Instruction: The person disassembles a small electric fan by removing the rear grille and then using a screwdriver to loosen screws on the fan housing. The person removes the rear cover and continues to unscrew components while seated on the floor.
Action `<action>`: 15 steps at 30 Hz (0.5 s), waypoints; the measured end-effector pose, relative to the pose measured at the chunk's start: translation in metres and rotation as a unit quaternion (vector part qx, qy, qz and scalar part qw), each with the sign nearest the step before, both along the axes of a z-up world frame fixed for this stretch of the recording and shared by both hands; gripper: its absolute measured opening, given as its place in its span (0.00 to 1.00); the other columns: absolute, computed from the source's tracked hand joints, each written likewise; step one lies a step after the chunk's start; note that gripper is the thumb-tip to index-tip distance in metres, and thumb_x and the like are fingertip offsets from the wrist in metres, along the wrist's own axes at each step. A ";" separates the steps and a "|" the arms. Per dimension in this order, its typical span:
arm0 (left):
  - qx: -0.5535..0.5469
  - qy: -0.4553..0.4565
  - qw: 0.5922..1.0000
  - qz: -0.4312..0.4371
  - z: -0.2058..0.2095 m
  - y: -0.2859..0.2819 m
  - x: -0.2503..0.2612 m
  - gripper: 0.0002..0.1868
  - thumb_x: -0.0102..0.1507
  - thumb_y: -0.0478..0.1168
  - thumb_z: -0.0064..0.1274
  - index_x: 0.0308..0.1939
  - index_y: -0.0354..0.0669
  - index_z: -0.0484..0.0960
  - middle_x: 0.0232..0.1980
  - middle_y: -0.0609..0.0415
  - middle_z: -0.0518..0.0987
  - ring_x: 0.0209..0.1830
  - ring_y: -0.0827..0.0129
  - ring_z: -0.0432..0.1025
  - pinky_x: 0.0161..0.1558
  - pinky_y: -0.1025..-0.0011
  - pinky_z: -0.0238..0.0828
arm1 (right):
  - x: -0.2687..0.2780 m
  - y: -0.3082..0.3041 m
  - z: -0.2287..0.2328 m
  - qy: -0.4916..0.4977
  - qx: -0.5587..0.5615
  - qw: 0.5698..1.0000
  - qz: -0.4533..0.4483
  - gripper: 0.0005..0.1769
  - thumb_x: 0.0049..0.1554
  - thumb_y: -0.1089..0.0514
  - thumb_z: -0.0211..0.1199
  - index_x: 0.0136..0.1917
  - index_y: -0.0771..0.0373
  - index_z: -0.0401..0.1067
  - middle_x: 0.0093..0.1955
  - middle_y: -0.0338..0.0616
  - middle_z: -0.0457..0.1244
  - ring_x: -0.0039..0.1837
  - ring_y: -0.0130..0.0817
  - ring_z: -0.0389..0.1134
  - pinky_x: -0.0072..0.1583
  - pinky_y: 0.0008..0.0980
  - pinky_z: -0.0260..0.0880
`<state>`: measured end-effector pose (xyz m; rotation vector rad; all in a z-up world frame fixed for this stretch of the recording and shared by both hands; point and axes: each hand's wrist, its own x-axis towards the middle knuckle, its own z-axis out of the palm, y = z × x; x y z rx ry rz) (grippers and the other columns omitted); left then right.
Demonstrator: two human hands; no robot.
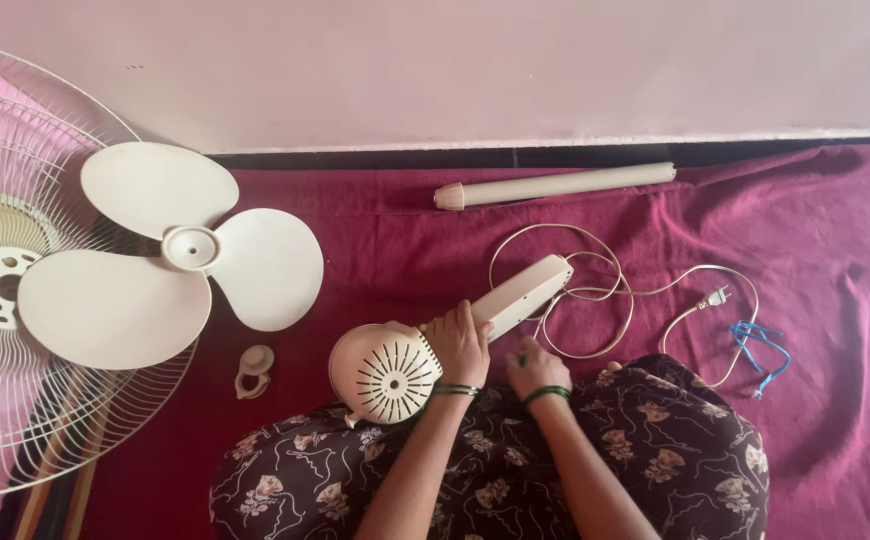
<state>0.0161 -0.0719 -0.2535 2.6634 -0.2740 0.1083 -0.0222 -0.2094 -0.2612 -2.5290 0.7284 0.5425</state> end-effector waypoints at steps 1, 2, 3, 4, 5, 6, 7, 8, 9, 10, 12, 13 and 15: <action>-0.002 -0.034 0.999 -0.011 -0.001 0.001 -0.002 0.35 0.61 0.52 0.58 0.64 0.30 0.69 0.53 0.38 0.79 0.52 0.48 0.74 0.58 0.49 0.64 | -0.005 -0.005 0.002 -0.032 0.059 0.997 -0.040 0.16 0.60 0.48 0.60 0.59 0.54 0.71 0.47 0.47 0.71 0.44 0.40 0.74 0.45 0.39 0.76; -0.004 -0.068 0.997 -0.023 -0.003 0.001 -0.004 0.38 0.57 0.51 0.60 0.63 0.28 0.68 0.53 0.36 0.79 0.52 0.46 0.75 0.57 0.47 0.63 | -0.011 -0.012 0.004 -0.064 0.118 0.988 -0.079 0.13 0.60 0.51 0.61 0.57 0.56 0.72 0.44 0.47 0.72 0.40 0.38 0.74 0.42 0.36 0.76; 0.006 -0.061 0.998 -0.019 -0.005 0.001 -0.003 0.39 0.55 0.48 0.61 0.64 0.30 0.68 0.54 0.37 0.79 0.53 0.48 0.75 0.59 0.48 0.64 | -0.016 -0.017 0.007 -0.096 0.175 0.973 -0.118 0.11 0.59 0.55 0.62 0.55 0.58 0.73 0.41 0.47 0.72 0.36 0.36 0.74 0.38 0.33 0.76; 0.016 -0.053 0.998 -0.016 -0.008 0.000 -0.003 0.40 0.53 0.45 0.62 0.66 0.32 0.68 0.56 0.39 0.79 0.55 0.49 0.75 0.61 0.49 0.64 | -0.022 -0.021 0.010 -0.125 0.228 0.954 -0.149 0.13 0.57 0.59 0.60 0.56 0.59 0.70 0.39 0.47 0.71 0.34 0.34 0.72 0.35 0.32 0.74; 0.027 -0.045 0.999 -0.012 -0.011 0.000 -0.002 0.42 0.51 0.43 0.63 0.67 0.33 0.68 0.57 0.41 0.79 0.56 0.51 0.75 0.63 0.50 0.65 | -0.030 -0.025 0.013 -0.153 0.280 0.931 -0.179 0.16 0.55 0.64 0.58 0.58 0.60 0.68 0.38 0.48 0.70 0.32 0.32 0.71 0.32 0.32 0.72; 0.025 -0.041 0.999 -0.014 -0.016 0.000 -0.002 0.39 0.53 0.41 0.63 0.67 0.34 0.67 0.57 0.41 0.79 0.56 0.52 0.75 0.63 0.50 0.66 | -0.036 -0.028 0.015 -0.179 0.331 0.903 -0.207 0.20 0.53 0.68 0.56 0.59 0.61 0.65 0.36 0.48 0.69 0.30 0.31 0.69 0.30 0.32 0.71; 0.023 -0.036 0.999 -0.015 -0.021 0.000 -0.001 0.37 0.56 0.39 0.64 0.67 0.34 0.67 0.58 0.40 0.79 0.56 0.52 0.75 0.63 0.50 0.66 | -0.042 -0.030 0.018 -0.167 0.365 0.894 -0.201 0.22 0.52 0.68 0.54 0.61 0.59 0.65 0.34 0.48 0.68 0.29 0.31 0.66 0.29 0.32 0.68; 0.022 -0.031 0.999 -0.016 -0.026 0.002 -0.001 0.35 0.59 0.38 0.64 0.68 0.34 0.67 0.58 0.40 0.79 0.55 0.53 0.76 0.63 0.51 0.67 | -0.048 -0.031 0.020 -0.154 0.399 0.883 -0.194 0.25 0.52 0.69 0.53 0.63 0.58 0.64 0.33 0.48 0.66 0.27 0.31 0.63 0.28 0.32 0.65; 0.031 -0.033 0.999 -0.015 -0.031 0.002 0.000 0.35 0.59 0.37 0.64 0.68 0.34 0.67 0.58 0.41 0.79 0.55 0.53 0.76 0.63 0.51 0.68 | -0.053 -0.030 0.021 -0.141 0.433 0.871 -0.187 0.27 0.51 0.69 0.52 0.65 0.57 0.64 0.31 0.48 0.65 0.25 0.32 0.60 0.27 0.32 0.62; 0.039 -0.036 0.998 -0.015 -0.035 0.002 0.001 0.35 0.59 0.37 0.64 0.68 0.34 0.68 0.58 0.41 0.79 0.55 0.54 0.76 0.63 0.52 0.68 | -0.056 -0.028 0.021 -0.144 0.449 0.866 -0.168 0.27 0.52 0.69 0.51 0.65 0.60 0.67 0.30 0.45 0.64 0.26 0.29 0.59 0.28 0.30 0.60; 0.034 -0.063 0.997 0.000 -0.040 -0.001 0.003 0.34 0.59 0.37 0.64 0.67 0.34 0.69 0.58 0.41 0.79 0.55 0.54 0.77 0.62 0.52 0.69 | -0.059 -0.023 0.021 -0.152 0.480 0.854 -0.129 0.28 0.52 0.67 0.50 0.65 0.65 0.73 0.30 0.40 0.62 0.26 0.25 0.56 0.28 0.26 0.55; 0.020 -0.088 0.996 0.014 -0.041 -0.003 0.004 0.33 0.59 0.38 0.64 0.66 0.34 0.69 0.58 0.41 0.79 0.55 0.54 0.77 0.62 0.52 0.69 | -0.060 -0.020 0.021 -0.161 0.441 0.875 -0.118 0.27 0.54 0.65 0.52 0.65 0.65 0.74 0.29 0.40 0.62 0.27 0.25 0.57 0.29 0.26 0.56; -0.001 -0.087 0.996 0.024 -0.040 -0.002 0.004 0.32 0.58 0.39 0.65 0.63 0.33 0.70 0.57 0.40 0.79 0.55 0.54 0.76 0.60 0.53 0.70 | -0.061 -0.016 0.021 -0.178 0.359 0.911 -0.096 0.24 0.56 0.61 0.55 0.66 0.63 0.75 0.29 0.39 0.61 0.28 0.24 0.59 0.30 0.27 0.58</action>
